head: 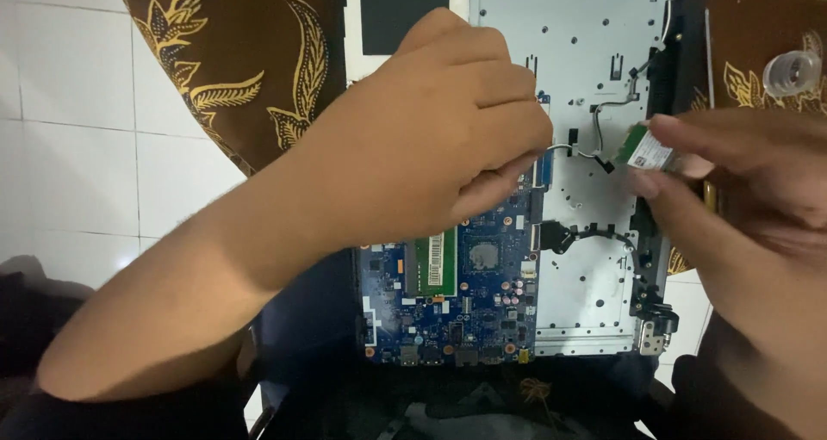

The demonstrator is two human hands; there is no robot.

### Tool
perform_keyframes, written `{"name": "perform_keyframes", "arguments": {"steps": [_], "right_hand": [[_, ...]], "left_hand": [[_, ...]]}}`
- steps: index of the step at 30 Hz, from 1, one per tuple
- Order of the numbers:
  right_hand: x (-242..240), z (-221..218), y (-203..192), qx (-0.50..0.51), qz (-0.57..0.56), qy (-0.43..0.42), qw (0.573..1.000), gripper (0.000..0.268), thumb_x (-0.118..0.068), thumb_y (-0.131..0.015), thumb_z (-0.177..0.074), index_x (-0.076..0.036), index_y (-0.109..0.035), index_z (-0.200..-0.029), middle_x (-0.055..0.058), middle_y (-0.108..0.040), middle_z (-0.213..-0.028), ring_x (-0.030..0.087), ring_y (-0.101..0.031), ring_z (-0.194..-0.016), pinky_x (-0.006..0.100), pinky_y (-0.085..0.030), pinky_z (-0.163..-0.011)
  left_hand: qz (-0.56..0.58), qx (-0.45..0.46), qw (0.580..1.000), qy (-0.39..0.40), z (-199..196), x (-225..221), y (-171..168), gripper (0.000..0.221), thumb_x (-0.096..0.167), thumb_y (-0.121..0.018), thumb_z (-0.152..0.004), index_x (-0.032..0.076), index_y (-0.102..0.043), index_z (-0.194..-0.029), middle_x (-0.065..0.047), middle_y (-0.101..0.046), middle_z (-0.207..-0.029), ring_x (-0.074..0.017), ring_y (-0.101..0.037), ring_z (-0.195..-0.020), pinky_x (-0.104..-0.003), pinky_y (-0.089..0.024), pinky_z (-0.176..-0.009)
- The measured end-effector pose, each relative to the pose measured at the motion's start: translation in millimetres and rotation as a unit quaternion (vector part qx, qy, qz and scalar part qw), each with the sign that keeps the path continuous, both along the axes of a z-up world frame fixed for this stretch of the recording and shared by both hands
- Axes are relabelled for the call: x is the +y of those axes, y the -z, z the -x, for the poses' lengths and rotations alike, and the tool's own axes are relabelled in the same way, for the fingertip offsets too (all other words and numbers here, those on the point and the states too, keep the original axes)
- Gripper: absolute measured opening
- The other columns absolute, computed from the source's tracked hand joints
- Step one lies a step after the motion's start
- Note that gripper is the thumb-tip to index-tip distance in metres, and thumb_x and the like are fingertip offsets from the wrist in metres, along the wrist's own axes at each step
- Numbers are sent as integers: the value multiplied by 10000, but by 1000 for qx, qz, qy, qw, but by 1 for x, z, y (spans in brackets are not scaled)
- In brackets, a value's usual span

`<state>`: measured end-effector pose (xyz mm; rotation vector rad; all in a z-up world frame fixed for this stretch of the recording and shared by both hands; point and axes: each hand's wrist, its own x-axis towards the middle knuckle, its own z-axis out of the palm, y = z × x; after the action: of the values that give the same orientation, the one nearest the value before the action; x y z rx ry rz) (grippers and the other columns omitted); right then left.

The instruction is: Repairing a laptop by installing a RAM module, connecting internal ribbon cables, and securing components with a screwdriver.

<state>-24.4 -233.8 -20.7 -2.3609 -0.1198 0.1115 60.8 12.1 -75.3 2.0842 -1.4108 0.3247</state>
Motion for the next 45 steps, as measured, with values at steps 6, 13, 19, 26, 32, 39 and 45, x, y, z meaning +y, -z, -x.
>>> {"name": "perform_keyframes", "arguments": {"steps": [6,13,19,26,32,39,45], "right_hand": [[-10,-3,8,9,25,-48,998,345,49,-713,-992,105,-632,-1323,175,-585,-948,224,-522,-744,336,-414,-727],[-2,2,1,-63,173,-147,972,333,82,-690,-1017,161,-715,-1339,306,-725,-1243,424,-672,-1096,516,-534,-967],[-5,-1,5,-63,206,-181,960,291,-47,-656,-1021,141,-687,-1241,322,-695,-1249,453,-662,-1149,533,-502,-1010],[-2,1,2,-43,238,-205,948,383,-144,-710,-980,41,-749,-1313,230,-658,-1167,384,-644,-969,502,-524,-860],[6,2,2,-28,228,-187,955,309,-149,-723,-967,1,-776,-1231,217,-660,-1207,351,-658,-1056,487,-508,-979],[9,1,2,7,191,-142,971,274,-111,-768,-937,12,-790,-1181,195,-669,-1137,298,-649,-1011,427,-496,-933],[11,-2,-1,6,186,-161,969,297,-133,-781,-921,16,-792,-1177,198,-652,-1098,310,-640,-944,435,-496,-852]], "left_hand": [[0,25,999,28,-1,0,1,82,101,-753,-1007,97,-682,-965,-42,-603,-868,-292,-554,-876,-459,-400,-838],[3,21,999,29,-4,2,4,148,46,-749,-961,117,-621,-940,-31,-585,-883,-289,-546,-884,-454,-399,-818],[-34,-13,999,-5,-2,1,4,167,138,-737,-1005,135,-596,-916,-19,-579,-874,-281,-561,-885,-445,-431,-821],[-39,-2,999,-1,-2,3,7,237,161,-785,-952,170,-556,-891,4,-565,-891,-254,-551,-890,-413,-444,-816],[-43,-7,999,-5,-2,2,9,213,209,-788,-937,175,-579,-918,7,-573,-911,-242,-552,-902,-414,-443,-767],[-42,-22,999,-7,-2,3,10,184,185,-775,-942,171,-592,-941,-4,-569,-919,-245,-567,-906,-412,-446,-762],[-30,-20,999,-3,-3,3,10,145,126,-751,-949,150,-608,-948,-15,-580,-916,-250,-570,-895,-410,-452,-761]]}}
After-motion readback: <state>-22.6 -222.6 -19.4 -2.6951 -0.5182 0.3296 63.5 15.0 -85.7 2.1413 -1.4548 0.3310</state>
